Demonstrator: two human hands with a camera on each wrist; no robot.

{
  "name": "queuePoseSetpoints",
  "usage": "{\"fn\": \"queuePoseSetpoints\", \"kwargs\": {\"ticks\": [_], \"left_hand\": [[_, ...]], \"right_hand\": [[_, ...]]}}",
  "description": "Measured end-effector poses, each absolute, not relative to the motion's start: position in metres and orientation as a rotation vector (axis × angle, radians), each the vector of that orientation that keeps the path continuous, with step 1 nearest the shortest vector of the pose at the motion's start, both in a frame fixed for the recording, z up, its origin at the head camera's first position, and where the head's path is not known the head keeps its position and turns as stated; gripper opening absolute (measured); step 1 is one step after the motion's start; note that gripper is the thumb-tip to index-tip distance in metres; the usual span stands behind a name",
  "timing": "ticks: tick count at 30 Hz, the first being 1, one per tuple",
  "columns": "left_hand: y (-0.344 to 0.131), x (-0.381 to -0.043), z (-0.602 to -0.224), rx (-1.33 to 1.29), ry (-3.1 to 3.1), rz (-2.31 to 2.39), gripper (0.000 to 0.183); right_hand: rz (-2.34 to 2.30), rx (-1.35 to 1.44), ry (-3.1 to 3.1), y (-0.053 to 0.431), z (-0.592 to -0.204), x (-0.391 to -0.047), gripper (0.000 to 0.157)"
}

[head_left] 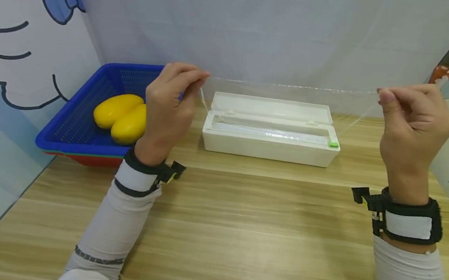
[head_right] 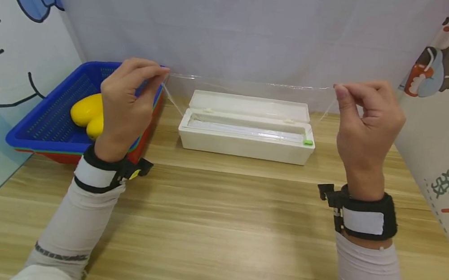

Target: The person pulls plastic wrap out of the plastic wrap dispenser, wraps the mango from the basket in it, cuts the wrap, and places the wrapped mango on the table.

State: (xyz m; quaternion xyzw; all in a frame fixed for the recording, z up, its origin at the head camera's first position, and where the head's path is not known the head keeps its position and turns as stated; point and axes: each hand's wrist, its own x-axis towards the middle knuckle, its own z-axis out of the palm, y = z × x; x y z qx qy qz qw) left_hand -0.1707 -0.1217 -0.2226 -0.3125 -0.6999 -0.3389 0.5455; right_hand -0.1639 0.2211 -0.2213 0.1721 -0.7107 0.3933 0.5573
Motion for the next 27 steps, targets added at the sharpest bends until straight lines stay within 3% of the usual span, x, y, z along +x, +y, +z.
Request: {"fn": "queuePoseSetpoints", "kwargs": {"ticks": [27], "left_hand": [[-0.12, -0.159, -0.215, -0.74, -1.596, -0.8, 0.009]], "right_hand": [[0.958, 0.373, -1.641, 0.219, -0.212, -0.152, 0.016]]}}
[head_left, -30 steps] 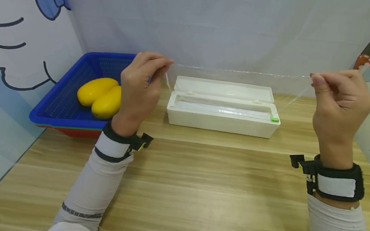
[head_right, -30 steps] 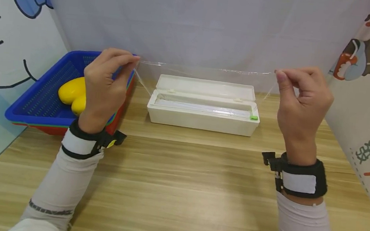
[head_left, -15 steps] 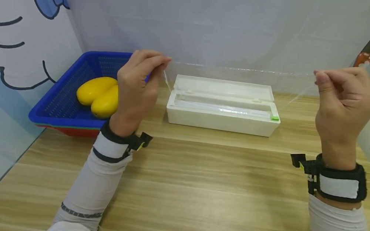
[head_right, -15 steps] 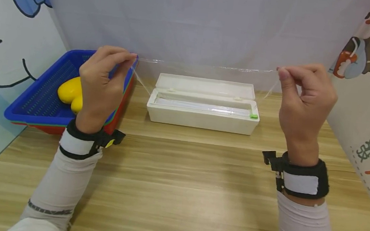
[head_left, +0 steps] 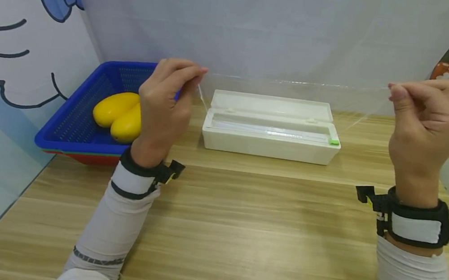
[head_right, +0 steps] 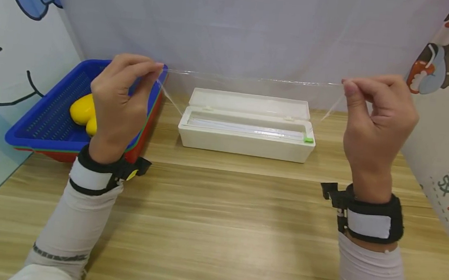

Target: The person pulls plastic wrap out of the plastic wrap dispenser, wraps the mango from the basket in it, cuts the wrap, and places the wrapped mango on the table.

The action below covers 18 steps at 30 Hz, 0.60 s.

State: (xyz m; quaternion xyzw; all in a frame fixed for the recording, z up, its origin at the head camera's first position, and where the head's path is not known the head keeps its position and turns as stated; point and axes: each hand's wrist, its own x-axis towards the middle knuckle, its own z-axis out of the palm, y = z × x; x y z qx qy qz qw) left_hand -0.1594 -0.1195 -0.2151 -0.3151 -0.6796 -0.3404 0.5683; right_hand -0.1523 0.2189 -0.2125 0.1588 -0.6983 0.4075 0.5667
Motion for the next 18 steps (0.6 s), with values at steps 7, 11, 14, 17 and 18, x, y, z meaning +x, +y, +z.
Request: {"fn": "queuePoseSetpoints", "kwargs": {"ticks": [7, 11, 14, 17, 18], "left_hand": [[-0.118, -0.155, -0.212, -0.728, -1.576, -0.828, 0.008], [-0.119, -0.153, -0.211, -0.733, -1.577, -0.819, 0.009], [-0.12, -0.152, -0.21, -0.744, -1.577, -0.81, 0.01], [-0.12, -0.151, -0.21, -0.748, -1.579, -0.806, 0.011], [-0.12, -0.151, -0.21, -0.747, -1.578, -0.808, 0.011]], "right_hand": [[0.953, 0.371, -1.63, 0.217, -0.21, -0.148, 0.017], [0.968, 0.371, -1.618, 0.215, -0.208, -0.146, 0.017], [0.977, 0.365, -1.61, 0.214, -0.206, -0.144, 0.017], [0.988, 0.36, -1.605, 0.214, -0.205, -0.142, 0.017], [0.992, 0.359, -1.604, 0.214, -0.205, -0.141, 0.017]]}}
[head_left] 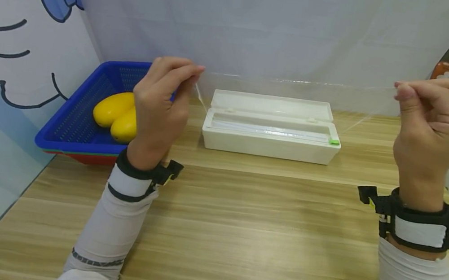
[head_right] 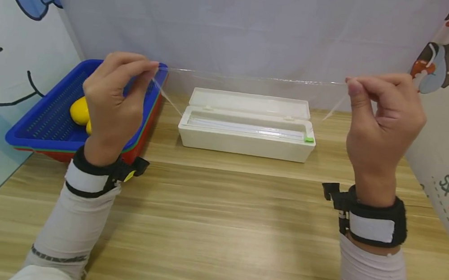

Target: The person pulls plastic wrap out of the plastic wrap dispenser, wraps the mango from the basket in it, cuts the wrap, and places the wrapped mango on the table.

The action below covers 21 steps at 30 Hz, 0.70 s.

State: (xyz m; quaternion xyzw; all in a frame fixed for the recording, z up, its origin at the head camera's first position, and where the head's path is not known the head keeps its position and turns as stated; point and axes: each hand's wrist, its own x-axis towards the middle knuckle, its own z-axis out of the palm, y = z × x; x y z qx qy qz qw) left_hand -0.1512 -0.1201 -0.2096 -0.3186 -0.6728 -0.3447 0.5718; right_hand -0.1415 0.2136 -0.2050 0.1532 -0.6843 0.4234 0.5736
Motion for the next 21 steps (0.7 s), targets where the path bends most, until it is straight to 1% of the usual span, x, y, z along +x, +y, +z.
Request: {"fn": "queuePoseSetpoints", "kwargs": {"ticks": [11, 21], "left_hand": [[-0.1183, -0.1465, -0.2075, -0.742, -1.553, -0.815, 0.013], [-0.1191, -0.143, -0.2052, -0.737, -1.527, -0.826, 0.013]], "right_hand": [[1.075, 0.384, -1.551, 0.2145, -0.2036, -0.1398, 0.014], [1.048, 0.373, -1.594, 0.2134, -0.201, -0.1343, 0.013]]}}
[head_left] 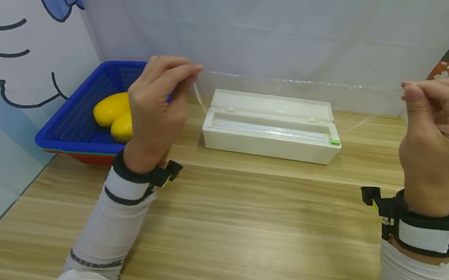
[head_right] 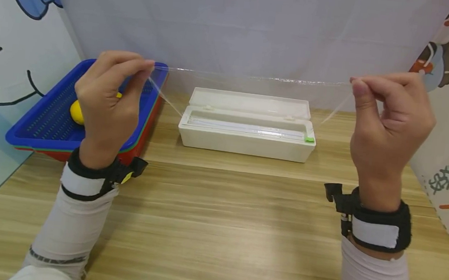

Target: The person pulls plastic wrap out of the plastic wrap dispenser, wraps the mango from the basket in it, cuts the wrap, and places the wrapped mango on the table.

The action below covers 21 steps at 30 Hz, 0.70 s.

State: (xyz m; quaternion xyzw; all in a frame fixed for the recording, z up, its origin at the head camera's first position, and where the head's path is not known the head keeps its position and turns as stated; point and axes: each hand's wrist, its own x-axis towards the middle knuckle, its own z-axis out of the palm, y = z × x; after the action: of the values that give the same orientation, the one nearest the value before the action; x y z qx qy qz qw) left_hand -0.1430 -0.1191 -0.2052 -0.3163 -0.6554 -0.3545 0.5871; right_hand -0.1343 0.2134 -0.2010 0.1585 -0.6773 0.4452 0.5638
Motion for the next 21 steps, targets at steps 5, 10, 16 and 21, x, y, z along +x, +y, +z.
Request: {"fn": "queuePoseSetpoints", "kwargs": {"ticks": [5, 10, 16, 21], "left_hand": [[-0.1197, -0.1412, -0.2041, -0.726, -1.51, -0.831, 0.014], [-0.1197, -0.1386, -0.2034, -0.718, -1.505, -0.842, 0.014], [-0.1197, -0.1362, -0.2024, -0.72, -1.497, -0.848, 0.012], [-0.1201, -0.135, -0.2013, -0.714, -1.491, -0.837, 0.01]], "right_hand": [[1.05, 0.364, -1.587, 0.2141, -0.2011, -0.1337, 0.012], [0.995, 0.339, -1.618, 0.2158, -0.2014, -0.1323, 0.016], [0.98, 0.327, -1.639, 0.2145, -0.2006, -0.128, 0.016], [1.002, 0.331, -1.631, 0.2134, -0.1995, -0.1256, 0.014]]}}
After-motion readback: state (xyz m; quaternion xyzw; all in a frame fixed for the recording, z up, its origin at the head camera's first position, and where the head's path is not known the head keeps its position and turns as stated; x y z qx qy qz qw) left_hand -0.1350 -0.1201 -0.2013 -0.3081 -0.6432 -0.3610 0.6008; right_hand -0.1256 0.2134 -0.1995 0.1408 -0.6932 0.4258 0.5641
